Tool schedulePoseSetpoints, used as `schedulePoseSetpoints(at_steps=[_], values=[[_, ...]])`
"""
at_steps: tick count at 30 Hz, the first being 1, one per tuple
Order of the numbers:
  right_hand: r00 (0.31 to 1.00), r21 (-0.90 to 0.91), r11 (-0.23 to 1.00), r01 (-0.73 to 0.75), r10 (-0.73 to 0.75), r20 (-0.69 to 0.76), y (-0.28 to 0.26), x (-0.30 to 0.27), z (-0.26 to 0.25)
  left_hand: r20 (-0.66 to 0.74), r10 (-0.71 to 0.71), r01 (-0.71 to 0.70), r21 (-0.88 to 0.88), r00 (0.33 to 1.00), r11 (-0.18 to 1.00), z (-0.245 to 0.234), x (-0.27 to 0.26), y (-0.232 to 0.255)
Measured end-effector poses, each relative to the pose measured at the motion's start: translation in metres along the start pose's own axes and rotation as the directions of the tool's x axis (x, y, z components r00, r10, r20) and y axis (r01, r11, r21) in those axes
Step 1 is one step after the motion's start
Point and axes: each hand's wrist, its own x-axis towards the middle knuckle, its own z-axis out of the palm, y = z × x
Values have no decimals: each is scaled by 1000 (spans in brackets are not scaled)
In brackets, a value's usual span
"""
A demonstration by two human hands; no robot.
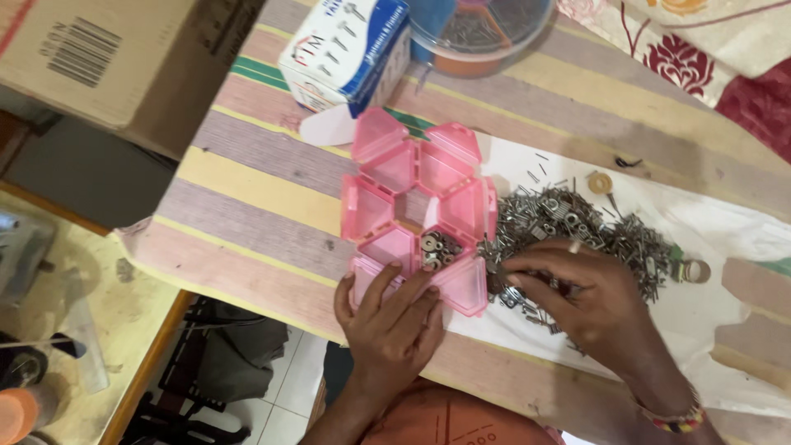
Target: The person picks up washers and screws from a pile and places them into the different compartments of a pink organizers by hand.
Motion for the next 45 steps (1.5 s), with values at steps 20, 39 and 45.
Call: schedulePoseSetpoints(at_steps=[20, 39, 45], values=[[976, -282, 949, 141, -182, -123, 13, -1, -17, 30, 7, -8, 16, 1000, 1000, 2, -5, -5], [973, -332, 916, 225, -228, 29, 36, -21, -3, 67, 1, -5, 57, 998, 998, 1, -4, -3], [981, -418, 889, 188, -190, 37, 34, -23, 5, 59, 12, -15, 52, 998, 999, 1, -4, -4]])
